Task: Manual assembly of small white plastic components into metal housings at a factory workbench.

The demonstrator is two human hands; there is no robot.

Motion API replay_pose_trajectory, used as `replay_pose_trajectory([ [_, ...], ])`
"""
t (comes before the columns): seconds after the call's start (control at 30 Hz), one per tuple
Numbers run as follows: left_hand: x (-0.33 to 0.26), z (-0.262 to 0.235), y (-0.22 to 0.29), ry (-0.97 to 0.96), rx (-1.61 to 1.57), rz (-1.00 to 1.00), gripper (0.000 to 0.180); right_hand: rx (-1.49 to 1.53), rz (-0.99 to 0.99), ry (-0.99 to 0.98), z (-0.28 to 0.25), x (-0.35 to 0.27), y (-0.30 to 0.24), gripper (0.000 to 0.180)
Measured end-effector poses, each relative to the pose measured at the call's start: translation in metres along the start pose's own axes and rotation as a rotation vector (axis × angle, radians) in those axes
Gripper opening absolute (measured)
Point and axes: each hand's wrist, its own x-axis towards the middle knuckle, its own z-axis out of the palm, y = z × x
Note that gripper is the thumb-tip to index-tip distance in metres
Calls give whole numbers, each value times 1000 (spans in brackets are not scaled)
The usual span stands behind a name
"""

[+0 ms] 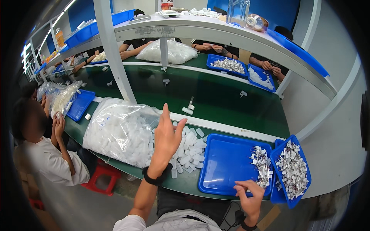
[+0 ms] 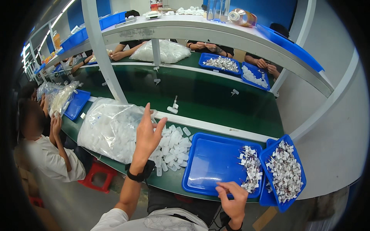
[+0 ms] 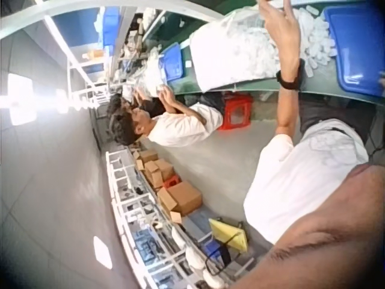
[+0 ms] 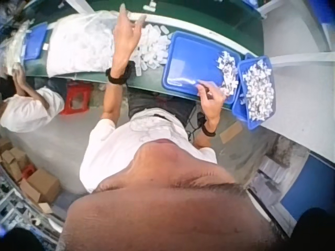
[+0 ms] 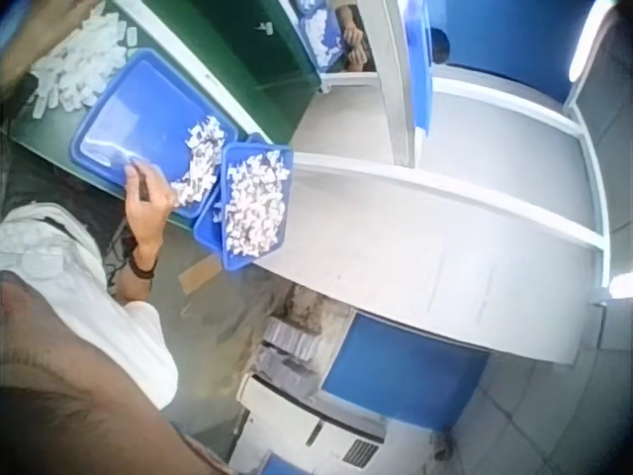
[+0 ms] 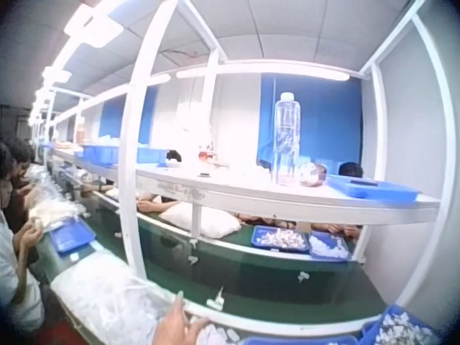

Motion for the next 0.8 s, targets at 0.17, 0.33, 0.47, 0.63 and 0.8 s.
replay_pose_trajectory([
  [0.17, -53, -24, -5, -373, -21, 107, 44, 9, 13, -81, 6, -4, 11, 7],
  [0.33, -87, -55, -1, -777, -277, -65, 24, 31, 7, -87, 12, -1, 20, 8],
  [0.47, -97, -71, -12, -625, -163, -190, 16, 20, 24, -67, 15, 2, 22, 8],
  [0.63, -86, -57, -16, -259, 72, -27, 11, 0, 46, -76, 16, -3, 24, 7],
  [0.8, -77, -34, -29, -408, 443, 44, 26, -60, 15, -22, 3, -7, 22, 7],
])
